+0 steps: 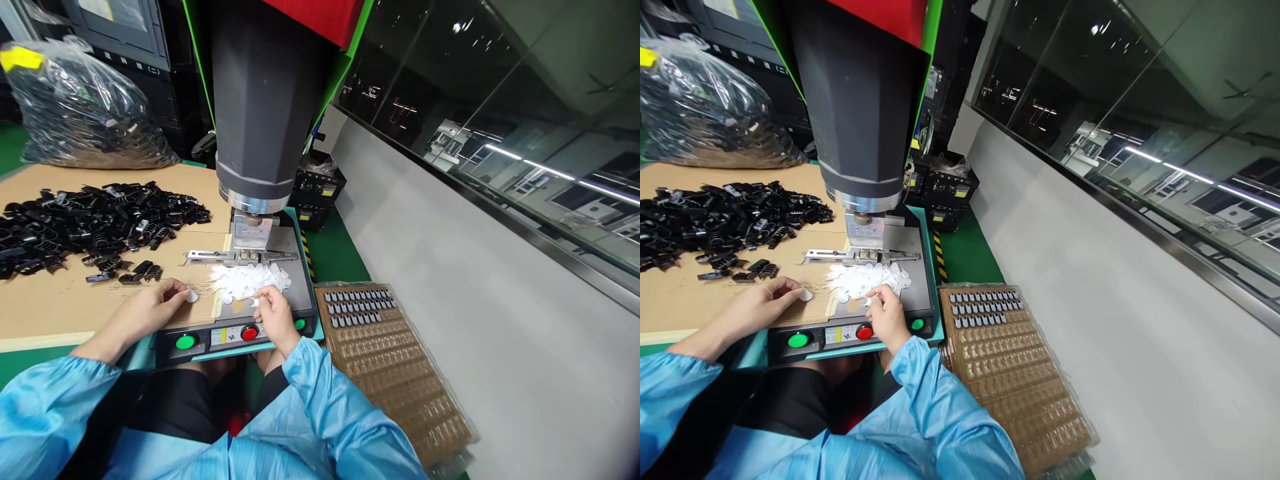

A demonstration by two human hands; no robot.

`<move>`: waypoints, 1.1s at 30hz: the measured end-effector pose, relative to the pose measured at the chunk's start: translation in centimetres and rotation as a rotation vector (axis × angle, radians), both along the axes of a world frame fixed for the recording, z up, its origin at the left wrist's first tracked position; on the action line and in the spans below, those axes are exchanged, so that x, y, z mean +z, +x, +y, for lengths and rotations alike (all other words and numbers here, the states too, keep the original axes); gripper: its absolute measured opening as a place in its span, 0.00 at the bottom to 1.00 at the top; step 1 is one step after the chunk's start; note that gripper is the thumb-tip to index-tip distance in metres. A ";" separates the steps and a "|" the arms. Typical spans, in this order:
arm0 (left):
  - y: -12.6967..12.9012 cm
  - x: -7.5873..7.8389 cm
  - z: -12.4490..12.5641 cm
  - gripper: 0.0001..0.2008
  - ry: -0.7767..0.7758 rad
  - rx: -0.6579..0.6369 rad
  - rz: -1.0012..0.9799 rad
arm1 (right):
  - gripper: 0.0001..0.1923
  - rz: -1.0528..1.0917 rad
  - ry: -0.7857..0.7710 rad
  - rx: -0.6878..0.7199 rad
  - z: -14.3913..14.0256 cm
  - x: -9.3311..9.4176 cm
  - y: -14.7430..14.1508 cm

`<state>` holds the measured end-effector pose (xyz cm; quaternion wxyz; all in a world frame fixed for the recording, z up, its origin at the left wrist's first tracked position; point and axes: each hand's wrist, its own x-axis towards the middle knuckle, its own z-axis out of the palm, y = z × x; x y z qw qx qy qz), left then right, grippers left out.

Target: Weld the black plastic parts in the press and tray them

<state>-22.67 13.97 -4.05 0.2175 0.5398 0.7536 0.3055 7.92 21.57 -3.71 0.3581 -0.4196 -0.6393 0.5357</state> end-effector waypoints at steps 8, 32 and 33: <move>-1.8 0.1 0.2 0.22 0.115 -0.361 0.455 | 0.09 -0.156 0.305 -0.065 6.1 0.5 2.5; 0.2 1.6 7.1 0.20 0.451 -0.508 0.473 | 0.23 -0.999 0.948 0.189 9.7 3.1 -3.8; 0.9 1.4 8.1 0.20 0.451 -0.503 0.440 | 0.23 -1.001 0.939 0.193 9.6 3.2 -3.8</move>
